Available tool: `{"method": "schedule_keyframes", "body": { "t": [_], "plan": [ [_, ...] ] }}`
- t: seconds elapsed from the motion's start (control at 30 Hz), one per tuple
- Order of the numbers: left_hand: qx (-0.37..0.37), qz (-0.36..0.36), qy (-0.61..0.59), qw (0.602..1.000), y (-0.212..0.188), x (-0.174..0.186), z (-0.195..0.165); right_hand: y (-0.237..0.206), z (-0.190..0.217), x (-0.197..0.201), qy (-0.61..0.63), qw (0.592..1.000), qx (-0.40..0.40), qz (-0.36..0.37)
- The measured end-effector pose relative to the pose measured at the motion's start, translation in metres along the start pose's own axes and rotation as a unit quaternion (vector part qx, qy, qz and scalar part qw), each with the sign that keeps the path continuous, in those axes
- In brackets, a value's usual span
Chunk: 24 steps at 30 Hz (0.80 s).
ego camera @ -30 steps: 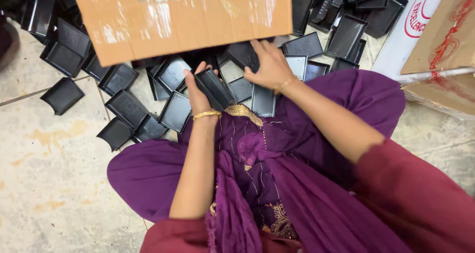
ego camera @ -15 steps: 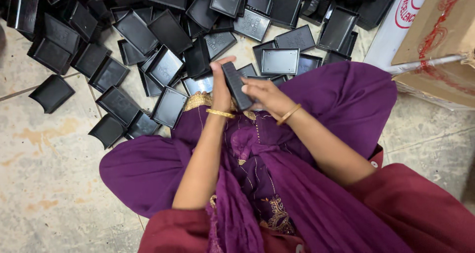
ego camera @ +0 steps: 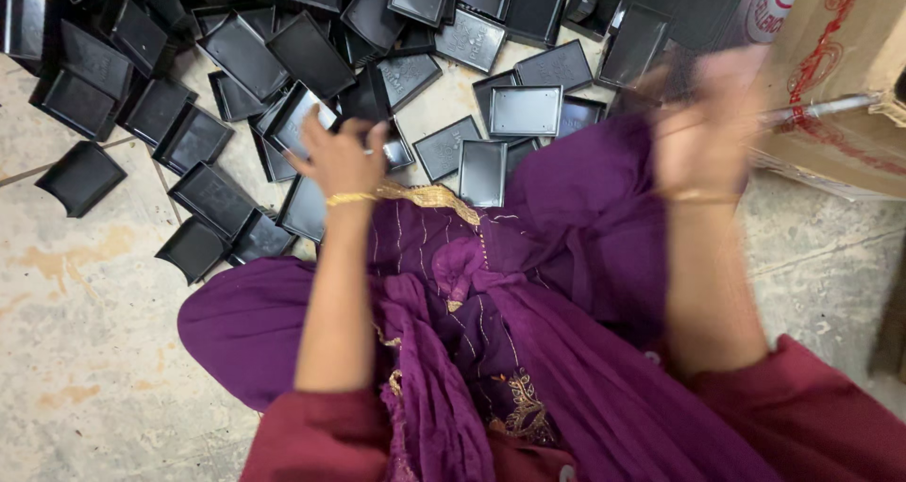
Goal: The person sits on the floor and repeatedly picks up two-part black plastic containers from a large pile. They align and press the two halves together to form a complete unit, then place the assembled container into a nearby cardboard box. The process is repeated continuously throughout the clip.
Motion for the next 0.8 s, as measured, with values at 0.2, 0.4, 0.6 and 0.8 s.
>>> {"method": "schedule_keyframes", "body": {
  "t": [0.2,0.4,0.6,0.8],
  "plan": [
    [0.120,0.192,-0.171,0.959,0.006,-0.027,0.034,0.040,0.021,-0.002,-0.074,0.965,0.185,0.169],
    [0.030,0.117,-0.555,0.823,0.011,0.010,-0.040,0.056,-0.147,-0.081,-0.724,0.594,0.295,0.187],
    [0.389,0.197,-0.822,0.368,-0.032,-0.049,-0.067,0.010,-0.123,-0.082,-0.577,0.780,0.207,0.125],
    [0.361,0.208,-0.837,0.355,-0.048,-0.073,-0.084,-0.068,-0.124,-0.115,-0.271,0.916,-0.047,0.293]
  ]
}}
Point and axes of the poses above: each hand's wrist, its own y-axis towards the middle knuckle, its own x-axis out of the back of the hand, z = x × y, the point moved 6 cm from there along y, towards the middle knuckle
